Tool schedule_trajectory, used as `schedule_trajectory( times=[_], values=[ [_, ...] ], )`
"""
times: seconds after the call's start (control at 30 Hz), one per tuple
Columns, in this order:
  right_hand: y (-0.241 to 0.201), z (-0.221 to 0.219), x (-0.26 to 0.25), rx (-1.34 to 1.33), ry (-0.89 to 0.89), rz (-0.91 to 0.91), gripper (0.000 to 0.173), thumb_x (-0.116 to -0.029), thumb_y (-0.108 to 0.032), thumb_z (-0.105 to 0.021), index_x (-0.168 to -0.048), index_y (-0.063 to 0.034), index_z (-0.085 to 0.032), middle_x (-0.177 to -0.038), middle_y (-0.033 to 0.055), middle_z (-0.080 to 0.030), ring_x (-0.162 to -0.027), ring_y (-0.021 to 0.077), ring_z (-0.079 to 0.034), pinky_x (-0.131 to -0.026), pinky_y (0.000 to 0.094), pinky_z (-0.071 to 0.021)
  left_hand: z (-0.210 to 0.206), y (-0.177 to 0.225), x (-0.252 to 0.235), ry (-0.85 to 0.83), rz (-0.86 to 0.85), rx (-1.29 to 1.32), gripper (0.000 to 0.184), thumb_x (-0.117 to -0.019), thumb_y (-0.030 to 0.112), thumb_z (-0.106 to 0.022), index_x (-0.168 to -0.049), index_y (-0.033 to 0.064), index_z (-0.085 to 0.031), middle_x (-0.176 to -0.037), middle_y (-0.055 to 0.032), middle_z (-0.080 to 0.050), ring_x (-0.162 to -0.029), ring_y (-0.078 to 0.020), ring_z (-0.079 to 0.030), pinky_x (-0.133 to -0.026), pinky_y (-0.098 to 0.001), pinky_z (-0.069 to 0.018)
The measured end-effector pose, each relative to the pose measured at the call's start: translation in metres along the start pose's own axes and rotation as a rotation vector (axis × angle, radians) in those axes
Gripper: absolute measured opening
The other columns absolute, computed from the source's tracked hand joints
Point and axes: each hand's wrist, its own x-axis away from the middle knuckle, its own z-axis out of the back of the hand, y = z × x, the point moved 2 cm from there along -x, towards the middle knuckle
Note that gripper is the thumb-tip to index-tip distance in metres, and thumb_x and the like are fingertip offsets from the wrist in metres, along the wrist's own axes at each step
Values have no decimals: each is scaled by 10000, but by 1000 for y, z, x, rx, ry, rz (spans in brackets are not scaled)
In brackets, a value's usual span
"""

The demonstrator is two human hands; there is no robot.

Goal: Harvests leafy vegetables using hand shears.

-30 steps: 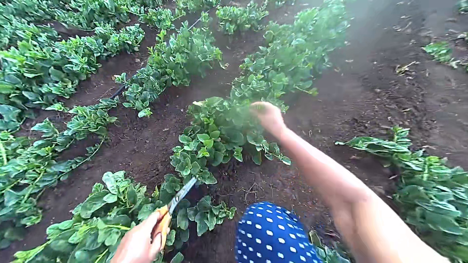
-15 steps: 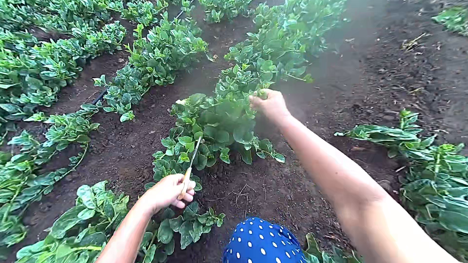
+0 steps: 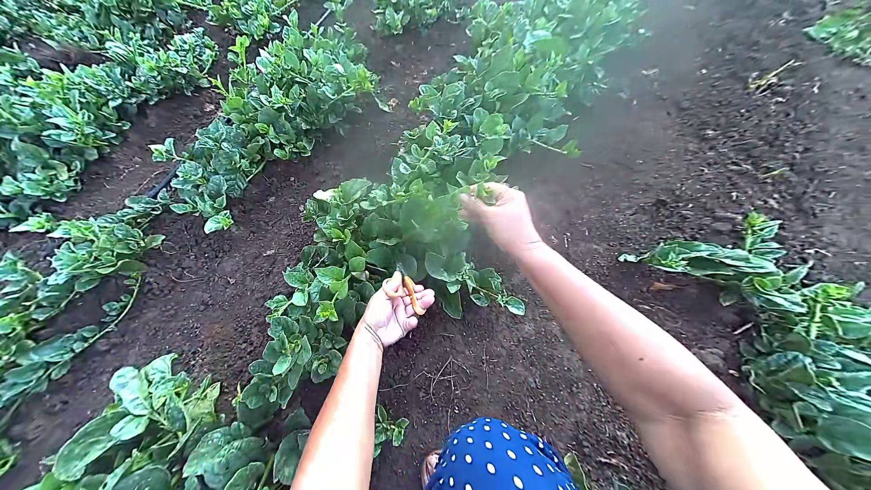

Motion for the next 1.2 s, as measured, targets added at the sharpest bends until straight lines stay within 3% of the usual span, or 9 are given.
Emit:
schedule_trajectory(
  times=[0.2, 0.37, 0.57, 0.77, 0.97, 1.2],
  values=[
    [3, 1, 4, -28, -5, 26, 134, -963, -50, -682, -1062, 37, -661, -912, 32, -704, -754, 37, -698, -751, 230, -612, 8, -5, -9, -202, 1, 91, 661, -1111, 460, -154, -960, 61, -658, -945, -137, -772, -784, -187, -777, -472, -246, -565],
    [4, 0, 7, -20, -26, 77, 134, -959, -51, -684, -1060, 36, -667, -911, 31, -706, -762, 37, -703, -757, 229, -616, 7, -1, -16, -129, -14, 121, 656, -1114, 466, -156, -948, 54, -639, -931, -147, -771, -766, -195, -775, -474, -239, -559],
    [11, 2, 5, -10, -43, 126, 132, -954, -65, -686, -1053, 22, -677, -902, 14, -713, -759, 33, -692, -755, 236, -609, 17, -3, -21, -229, 20, 94, 675, -1095, 471, -163, -957, 45, -667, -952, -156, -767, -795, -204, -775, -489, -250, -567],
    [16, 4, 4, -53, -29, 156, 109, -944, -52, -690, -1036, 6, -678, -897, -9, -714, -759, 23, -693, -756, 226, -609, 12, 1, -27, -173, 11, 122, 683, -1106, 467, -147, -950, 36, -653, -946, -165, -770, -785, -210, -778, -487, -251, -571],
    [19, 5, 8, -39, -41, 227, 128, -929, -28, -697, -1039, 34, -677, -978, 30, -698, -806, 33, -697, -780, 222, -613, 3, 4, -38, -98, -21, 101, 635, -1125, 436, -165, -950, 38, -627, -898, -153, -763, -750, -191, -769, -506, -233, -573],
    [20, 13, 14, 29, -42, 324, 121, -926, 0, -689, -1035, 52, -676, -985, 54, -678, -804, 42, -683, -777, 230, -611, 9, -8, -38, -22, -101, 122, 496, -1141, 277, -223, -933, 45, -609, -774, -93, -730, -603, -129, -718, -471, -207, -558]
  ],
)
